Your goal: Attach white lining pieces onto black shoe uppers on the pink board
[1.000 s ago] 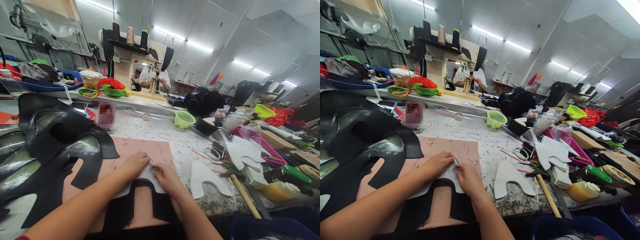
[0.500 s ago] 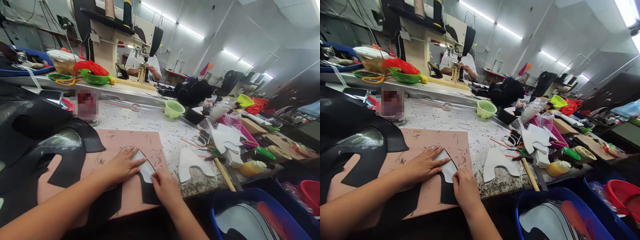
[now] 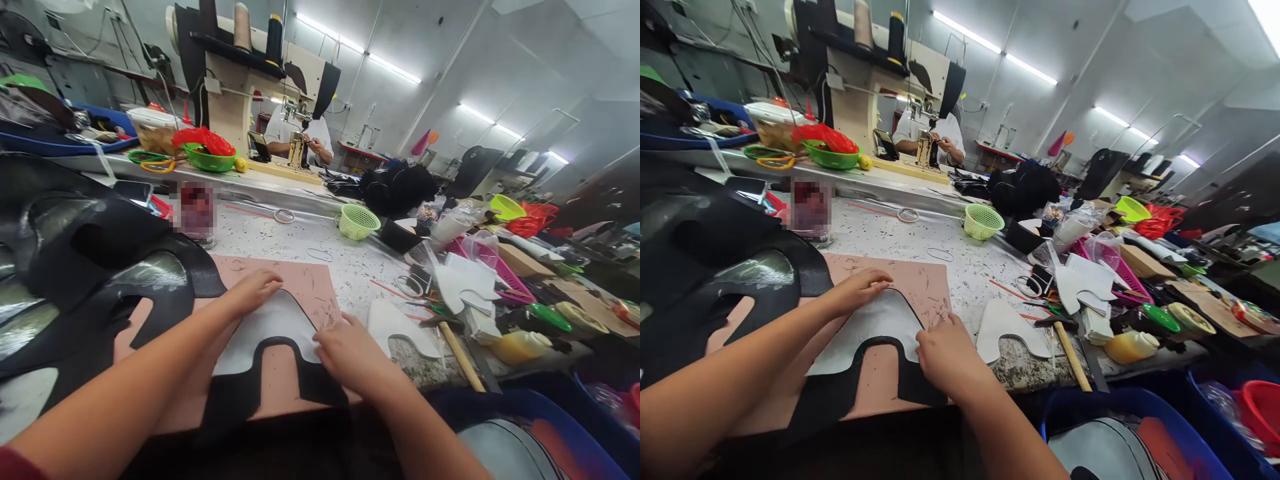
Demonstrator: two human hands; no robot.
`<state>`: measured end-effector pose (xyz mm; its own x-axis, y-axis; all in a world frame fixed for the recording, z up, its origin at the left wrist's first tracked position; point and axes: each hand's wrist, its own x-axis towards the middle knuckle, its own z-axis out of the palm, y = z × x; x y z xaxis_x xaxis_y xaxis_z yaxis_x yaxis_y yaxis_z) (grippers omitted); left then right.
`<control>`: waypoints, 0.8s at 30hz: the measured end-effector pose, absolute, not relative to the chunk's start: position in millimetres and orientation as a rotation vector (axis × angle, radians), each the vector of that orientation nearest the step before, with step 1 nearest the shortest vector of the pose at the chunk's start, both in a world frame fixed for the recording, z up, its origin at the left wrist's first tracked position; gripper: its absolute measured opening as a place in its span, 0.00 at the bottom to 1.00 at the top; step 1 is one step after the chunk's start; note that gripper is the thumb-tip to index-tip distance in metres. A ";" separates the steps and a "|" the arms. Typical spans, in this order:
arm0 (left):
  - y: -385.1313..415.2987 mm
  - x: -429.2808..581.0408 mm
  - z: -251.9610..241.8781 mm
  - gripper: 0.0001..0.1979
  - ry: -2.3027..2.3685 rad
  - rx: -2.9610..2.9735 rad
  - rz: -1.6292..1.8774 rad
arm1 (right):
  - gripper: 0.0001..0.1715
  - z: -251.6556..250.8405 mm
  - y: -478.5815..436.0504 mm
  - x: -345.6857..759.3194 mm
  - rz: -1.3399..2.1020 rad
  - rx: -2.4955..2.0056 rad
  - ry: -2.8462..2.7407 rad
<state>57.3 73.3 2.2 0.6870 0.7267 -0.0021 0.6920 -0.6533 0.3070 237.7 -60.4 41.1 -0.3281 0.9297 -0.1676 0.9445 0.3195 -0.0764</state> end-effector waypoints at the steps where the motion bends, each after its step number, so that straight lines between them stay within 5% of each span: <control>1: 77.9 51.6 4.2 0.19 1.149 2.620 0.173 | 0.15 40.6 -47.8 232.9 -0.272 1.807 2.531; 6: 60.8 25.7 -0.3 0.13 1.109 2.687 0.120 | 0.24 3.4 3.4 202.4 -0.602 1.728 2.932; 12: -13.1 1.9 -19.0 0.33 1.133 2.837 0.015 | 0.28 -26.9 11.3 194.7 -0.503 1.569 2.901; 18: -94.9 -25.5 -51.9 0.45 1.015 2.942 0.072 | 0.51 -18.9 7.7 198.2 -0.528 1.456 2.812; 24: -130.1 -33.3 -50.0 0.35 1.047 3.085 0.124 | 0.54 -12.8 4.9 193.9 -0.444 1.541 2.718</control>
